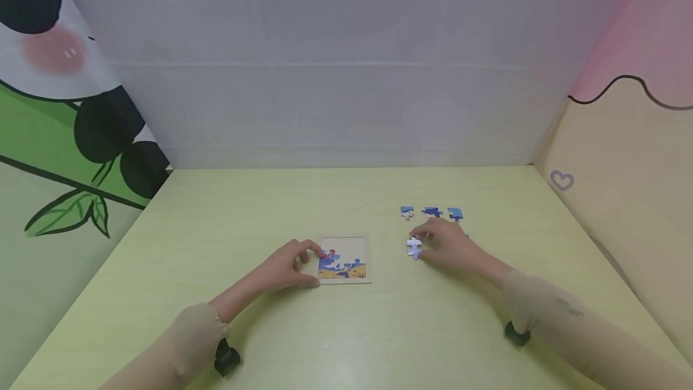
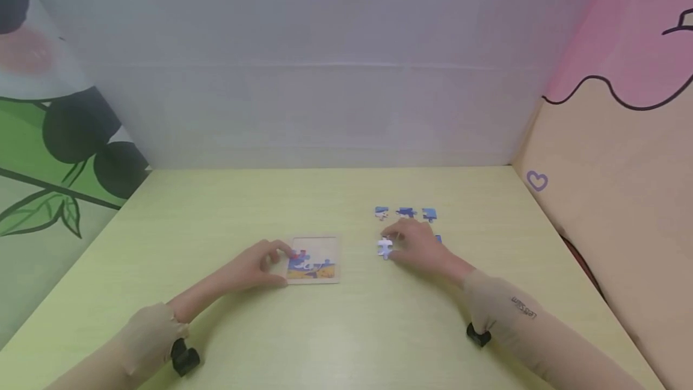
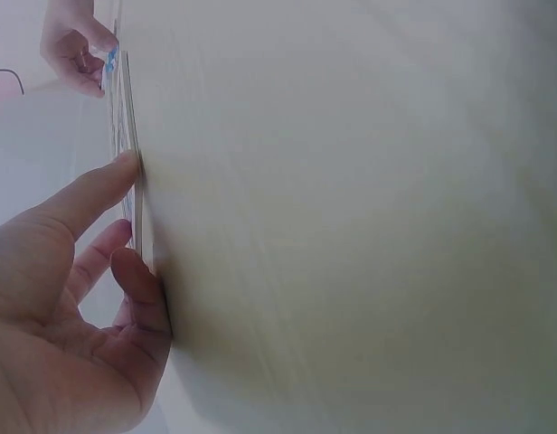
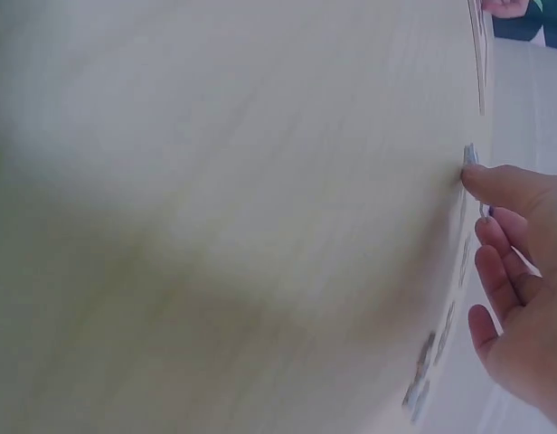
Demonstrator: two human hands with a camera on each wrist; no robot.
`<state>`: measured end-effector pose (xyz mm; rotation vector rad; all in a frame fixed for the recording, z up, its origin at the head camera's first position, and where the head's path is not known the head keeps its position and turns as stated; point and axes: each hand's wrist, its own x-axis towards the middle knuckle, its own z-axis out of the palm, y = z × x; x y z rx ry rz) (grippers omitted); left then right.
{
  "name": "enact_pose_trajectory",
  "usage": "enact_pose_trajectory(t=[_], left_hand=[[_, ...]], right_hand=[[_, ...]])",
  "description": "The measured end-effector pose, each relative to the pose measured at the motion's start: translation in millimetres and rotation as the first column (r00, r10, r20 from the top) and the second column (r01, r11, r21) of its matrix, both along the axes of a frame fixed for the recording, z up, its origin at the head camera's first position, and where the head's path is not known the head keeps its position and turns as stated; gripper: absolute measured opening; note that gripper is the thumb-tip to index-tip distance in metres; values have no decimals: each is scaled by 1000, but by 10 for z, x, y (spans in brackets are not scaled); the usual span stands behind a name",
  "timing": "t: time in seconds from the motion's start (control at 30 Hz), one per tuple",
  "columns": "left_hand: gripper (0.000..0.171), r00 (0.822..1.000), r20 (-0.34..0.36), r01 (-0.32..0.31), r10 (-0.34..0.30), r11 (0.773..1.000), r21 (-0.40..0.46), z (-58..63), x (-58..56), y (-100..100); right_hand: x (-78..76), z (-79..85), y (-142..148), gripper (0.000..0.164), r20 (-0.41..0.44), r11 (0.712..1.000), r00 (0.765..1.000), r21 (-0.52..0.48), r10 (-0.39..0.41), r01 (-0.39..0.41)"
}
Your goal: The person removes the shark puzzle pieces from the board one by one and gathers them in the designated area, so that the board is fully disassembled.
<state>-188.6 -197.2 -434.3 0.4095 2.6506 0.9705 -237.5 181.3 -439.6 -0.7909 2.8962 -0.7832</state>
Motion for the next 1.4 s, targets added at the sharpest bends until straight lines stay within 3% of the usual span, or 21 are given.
enact_pose_trajectory(t=[0.63, 1.03, 1.4], left_hand=[[46, 1000, 9, 0, 0, 1000, 5, 15, 16, -1], [47, 1000, 12, -9, 9, 1000, 13, 12, 22, -6], [46, 1000, 12, -13, 13, 1000, 20, 12, 21, 3]], right_hand=[[-174, -9, 484, 38, 111, 998, 994, -56, 23, -17], [-218, 15, 591, 41, 226, 998, 974, -54, 5, 7], [-205, -3, 607, 42, 239, 997, 971, -80, 11, 9]])
